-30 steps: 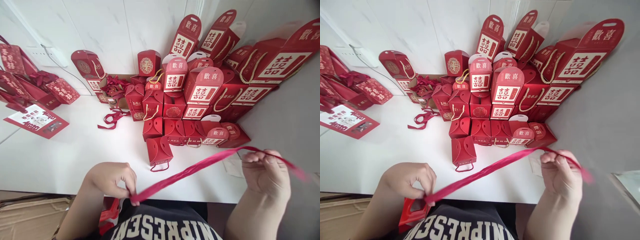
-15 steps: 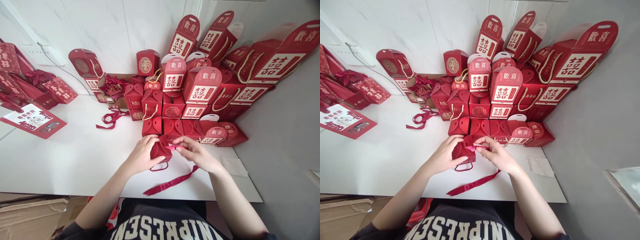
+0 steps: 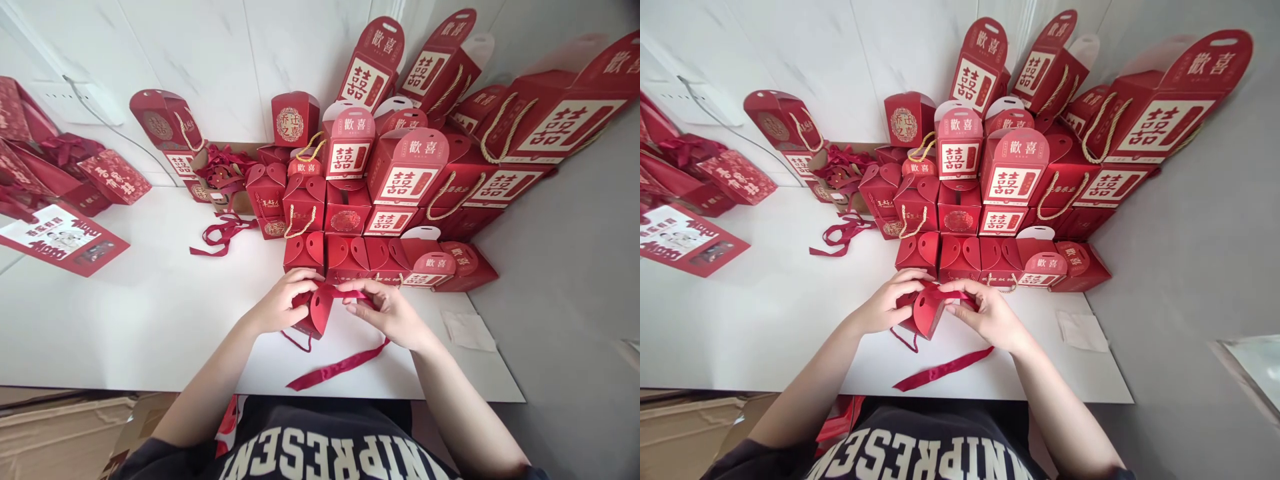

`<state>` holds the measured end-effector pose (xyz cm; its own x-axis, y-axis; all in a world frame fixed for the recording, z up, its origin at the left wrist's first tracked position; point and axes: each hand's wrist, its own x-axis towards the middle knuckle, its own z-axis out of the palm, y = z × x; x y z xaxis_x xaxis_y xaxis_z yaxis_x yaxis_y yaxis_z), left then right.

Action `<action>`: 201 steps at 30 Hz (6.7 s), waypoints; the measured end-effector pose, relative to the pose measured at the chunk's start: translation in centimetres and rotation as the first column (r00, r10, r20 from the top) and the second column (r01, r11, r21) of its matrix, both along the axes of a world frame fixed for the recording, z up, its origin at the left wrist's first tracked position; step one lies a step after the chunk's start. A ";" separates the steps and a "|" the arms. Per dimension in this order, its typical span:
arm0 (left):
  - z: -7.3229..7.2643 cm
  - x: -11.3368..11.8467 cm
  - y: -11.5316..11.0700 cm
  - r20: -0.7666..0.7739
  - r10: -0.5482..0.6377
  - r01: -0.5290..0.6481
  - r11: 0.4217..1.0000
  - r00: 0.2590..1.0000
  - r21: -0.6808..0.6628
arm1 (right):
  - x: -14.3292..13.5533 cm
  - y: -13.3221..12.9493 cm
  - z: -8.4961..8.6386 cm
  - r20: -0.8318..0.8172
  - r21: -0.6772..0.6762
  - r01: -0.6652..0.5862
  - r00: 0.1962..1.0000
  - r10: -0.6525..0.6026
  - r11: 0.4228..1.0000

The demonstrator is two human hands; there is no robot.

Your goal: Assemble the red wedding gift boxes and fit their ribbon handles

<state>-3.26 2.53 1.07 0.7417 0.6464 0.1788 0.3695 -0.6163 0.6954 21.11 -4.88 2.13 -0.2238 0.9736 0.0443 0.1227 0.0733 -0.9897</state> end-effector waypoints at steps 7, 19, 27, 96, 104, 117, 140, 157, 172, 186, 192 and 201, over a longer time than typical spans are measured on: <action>-0.5 0.5 -0.6 0.099 0.067 -0.066 0.998 0.993 -0.012 | -1.0 -0.3 -0.4 0.165 -0.113 -0.017 0.986 0.036 0.993; 0.1 -0.7 -0.9 0.137 0.046 -0.040 0.998 0.989 -0.049 | -1.7 -0.2 -0.7 0.044 -0.315 -0.090 0.993 0.109 0.945; 0.0 -0.9 -0.8 0.131 0.048 -0.044 0.998 0.990 -0.033 | -1.4 0.1 -0.2 0.119 -0.261 -0.018 0.992 0.050 0.965; 0.1 -2.9 -3.8 0.177 0.531 -0.420 0.798 0.829 -0.432 | -7.6 3.0 0.3 0.211 0.256 -0.031 0.977 -0.024 0.966; -0.3 -2.2 -3.3 0.256 0.555 -0.366 0.766 0.791 -0.529 | -7.2 2.9 0.1 0.213 0.263 -0.058 0.977 0.001 0.963; -0.4 -3.1 -2.9 0.359 0.663 -0.318 0.676 0.657 -0.665 | -4.3 1.5 -0.4 0.104 0.249 0.124 0.983 -0.154 0.960; -2.0 -12.9 0.1 0.329 0.926 0.172 0.361 -0.185 -0.917 | -1.3 -1.4 -6.8 -0.388 -0.300 0.001 0.913 -0.123 0.954; 0.9 -13.5 -1.9 0.682 0.725 -0.005 0.685 -0.097 -0.728 | 7.0 -1.4 -3.1 -0.537 -0.015 0.684 0.610 -0.583 0.729; 10.3 -2.1 -0.6 0.593 0.450 -0.125 0.853 0.667 -0.507 | 0.5 0.5 6.9 -0.440 0.349 0.658 0.744 -0.503 0.667; 10.3 4.0 -0.7 0.567 0.325 -0.100 0.915 0.757 -0.391 | -3.8 1.5 8.1 -0.292 0.325 0.416 0.898 -0.329 0.849; 10.3 5.7 -0.9 0.701 0.363 -0.079 0.912 0.614 -0.403 | -4.2 2.3 8.3 -0.343 0.294 0.396 0.893 -0.291 0.870; 10.1 7.4 -2.1 0.695 0.404 -0.264 0.915 0.595 -0.306 | -3.9 2.5 8.8 -0.336 0.321 0.369 0.905 -0.260 0.872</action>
